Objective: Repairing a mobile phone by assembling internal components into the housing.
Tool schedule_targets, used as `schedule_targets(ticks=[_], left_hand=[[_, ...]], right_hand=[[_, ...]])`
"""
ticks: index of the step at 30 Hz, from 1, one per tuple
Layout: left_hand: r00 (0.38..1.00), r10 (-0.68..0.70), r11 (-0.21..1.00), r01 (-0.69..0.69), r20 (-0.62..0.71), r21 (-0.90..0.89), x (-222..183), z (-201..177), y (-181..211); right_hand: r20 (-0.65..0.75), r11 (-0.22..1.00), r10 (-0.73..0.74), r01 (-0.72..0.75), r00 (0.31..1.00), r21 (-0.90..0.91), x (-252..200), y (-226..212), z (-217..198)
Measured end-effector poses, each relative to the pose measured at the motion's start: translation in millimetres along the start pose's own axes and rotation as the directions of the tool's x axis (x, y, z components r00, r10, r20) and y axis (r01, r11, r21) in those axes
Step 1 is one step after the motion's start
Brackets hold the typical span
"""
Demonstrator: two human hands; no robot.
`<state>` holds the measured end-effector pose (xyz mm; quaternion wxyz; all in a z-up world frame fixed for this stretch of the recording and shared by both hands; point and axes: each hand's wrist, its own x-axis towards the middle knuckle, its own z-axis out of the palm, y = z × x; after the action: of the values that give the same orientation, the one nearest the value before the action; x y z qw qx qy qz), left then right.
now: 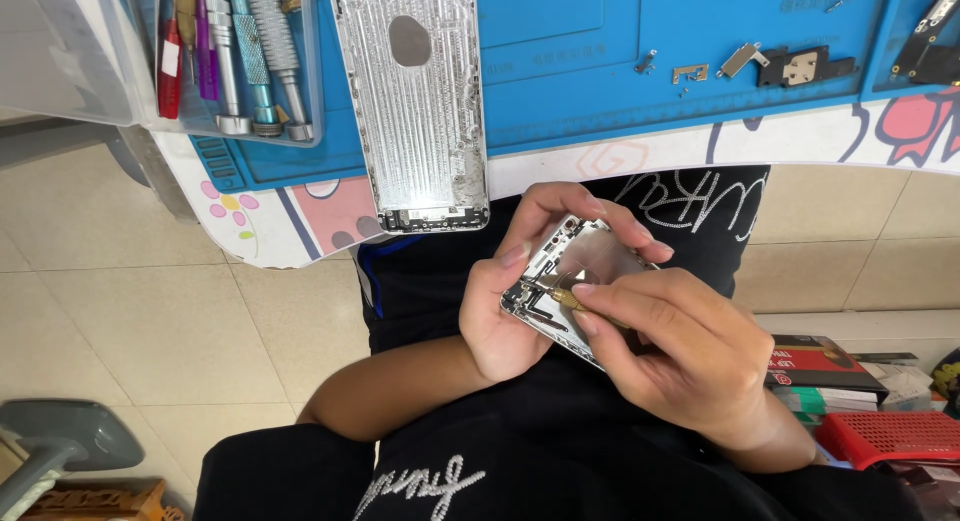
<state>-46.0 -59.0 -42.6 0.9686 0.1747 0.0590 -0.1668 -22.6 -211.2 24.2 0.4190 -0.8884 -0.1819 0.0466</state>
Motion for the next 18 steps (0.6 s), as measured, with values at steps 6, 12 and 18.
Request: schedule_targets(ticks=[6, 12, 18], left_hand=[[1.000, -0.026, 1.000, 0.026, -0.006, 0.000, 1.6, 1.7, 5.0], [1.000, -0.009, 1.000, 0.009, -0.001, -0.011, -1.9, 1.9, 1.8], [1.000, 0.000, 1.000, 0.000, 0.008, -0.001, -3.2, 2.7, 0.8]], right_hand=[[-0.004, 1.000, -0.006, 0.006, 1.000, -0.018, 0.4, 2.1, 1.4], [-0.017, 1.000, -0.001, 0.001, 1.000, 0.004, -2.7, 0.5, 2.2], [-0.033, 1.000, -0.016, 0.016, 0.999, 0.013, -4.3, -0.8, 2.4]])
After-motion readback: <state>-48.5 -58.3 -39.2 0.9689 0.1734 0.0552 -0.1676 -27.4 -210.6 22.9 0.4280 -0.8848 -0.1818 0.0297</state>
